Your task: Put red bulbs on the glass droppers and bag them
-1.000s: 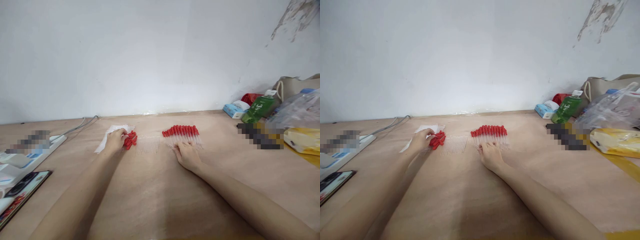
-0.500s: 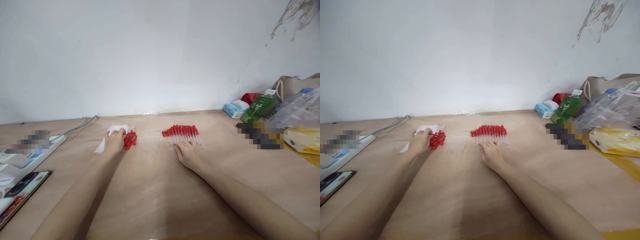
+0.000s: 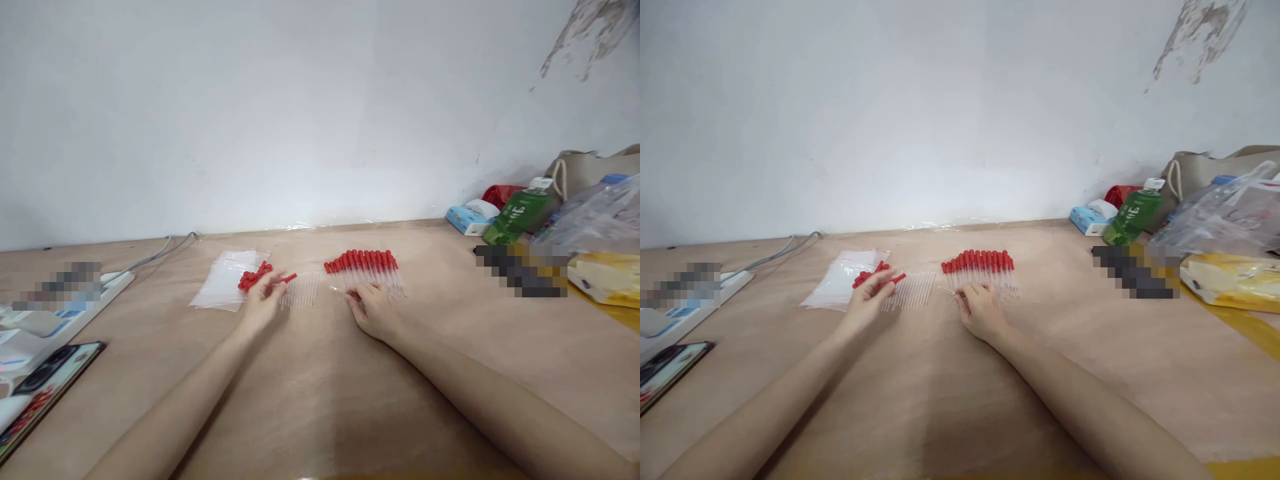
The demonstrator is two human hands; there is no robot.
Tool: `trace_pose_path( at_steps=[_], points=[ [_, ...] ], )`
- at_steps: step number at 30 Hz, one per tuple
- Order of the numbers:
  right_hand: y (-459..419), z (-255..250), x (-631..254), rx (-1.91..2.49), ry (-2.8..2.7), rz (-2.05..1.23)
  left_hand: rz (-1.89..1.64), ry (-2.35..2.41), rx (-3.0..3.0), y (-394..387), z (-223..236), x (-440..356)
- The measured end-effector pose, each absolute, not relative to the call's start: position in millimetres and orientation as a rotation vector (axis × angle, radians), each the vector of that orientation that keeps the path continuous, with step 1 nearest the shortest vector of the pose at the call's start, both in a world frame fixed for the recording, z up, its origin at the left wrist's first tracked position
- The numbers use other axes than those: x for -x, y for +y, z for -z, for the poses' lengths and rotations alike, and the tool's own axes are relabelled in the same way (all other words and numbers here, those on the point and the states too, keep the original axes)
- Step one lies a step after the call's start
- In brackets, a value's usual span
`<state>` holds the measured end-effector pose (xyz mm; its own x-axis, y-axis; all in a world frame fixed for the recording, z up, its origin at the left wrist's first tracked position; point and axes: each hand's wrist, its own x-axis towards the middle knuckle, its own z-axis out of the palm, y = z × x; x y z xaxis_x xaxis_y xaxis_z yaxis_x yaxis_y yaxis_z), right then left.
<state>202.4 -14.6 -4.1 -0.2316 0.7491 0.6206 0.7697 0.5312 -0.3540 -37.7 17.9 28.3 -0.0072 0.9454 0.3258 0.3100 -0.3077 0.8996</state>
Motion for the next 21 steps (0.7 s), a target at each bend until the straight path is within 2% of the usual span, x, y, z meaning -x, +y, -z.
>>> trace_pose_path(
  at_steps=[8,21],
  points=[
    [-23.9,-0.3,-198.0,1.146,-2.051,0.070,-1.163,1.178,-1.582,-7.5,3.5,8.3],
    [-23.9,1.9,-198.3,1.078,-2.199,0.014,-1.110,1.122,-1.750,-11.5,3.8,9.7]
  ],
)
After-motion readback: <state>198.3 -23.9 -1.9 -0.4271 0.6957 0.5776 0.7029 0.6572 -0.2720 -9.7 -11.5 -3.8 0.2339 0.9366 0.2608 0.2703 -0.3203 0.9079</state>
